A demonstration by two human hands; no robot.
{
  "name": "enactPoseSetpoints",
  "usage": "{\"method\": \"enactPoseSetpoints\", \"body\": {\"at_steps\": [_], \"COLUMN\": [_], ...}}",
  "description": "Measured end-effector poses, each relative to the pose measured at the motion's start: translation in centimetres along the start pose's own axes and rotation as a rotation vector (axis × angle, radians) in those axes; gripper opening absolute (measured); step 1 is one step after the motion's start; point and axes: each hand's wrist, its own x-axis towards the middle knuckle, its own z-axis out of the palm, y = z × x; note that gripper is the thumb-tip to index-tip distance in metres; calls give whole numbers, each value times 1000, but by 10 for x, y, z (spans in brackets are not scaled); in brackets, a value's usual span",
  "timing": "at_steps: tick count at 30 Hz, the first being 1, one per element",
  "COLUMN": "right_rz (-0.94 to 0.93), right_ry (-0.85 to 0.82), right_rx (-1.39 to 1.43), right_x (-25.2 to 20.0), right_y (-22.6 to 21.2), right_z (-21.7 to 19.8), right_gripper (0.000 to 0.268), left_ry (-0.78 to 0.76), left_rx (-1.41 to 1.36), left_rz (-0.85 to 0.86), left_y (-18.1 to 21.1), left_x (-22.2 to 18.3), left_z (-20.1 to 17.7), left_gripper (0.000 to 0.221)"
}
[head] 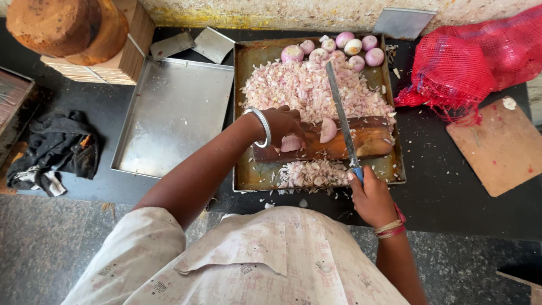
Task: The person dices red onions on a wooden block using a large knife, repeatedly slicing through whole and halved onions and clearing the workspace onto a metal tray.
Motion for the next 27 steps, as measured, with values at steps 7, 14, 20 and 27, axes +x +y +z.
{"method": "enactPoseSetpoints", "body": {"at_steps": [7,14,20,27], "right_rz": [-66,-310,-306,-300], "right_ry": [3,36,-21,-85], "right_rx": [-50,-142,-264,-314], "right_x": [6,7,11,11], "right_y": [7,10,6,12], "right_z": [16,29,39,47], "right_gripper": [29,25,28,28], "left_ry": [369,665,662,974], "left_rx": [-229,-148,-160,-296], "left_rz": [-187,-187,-59,-89], "left_y": [17,32,26,54], "left_x": [-35,-31,-28,-43], "left_z": [26,68,64,77], "left_gripper": [80,53,57,63]}}
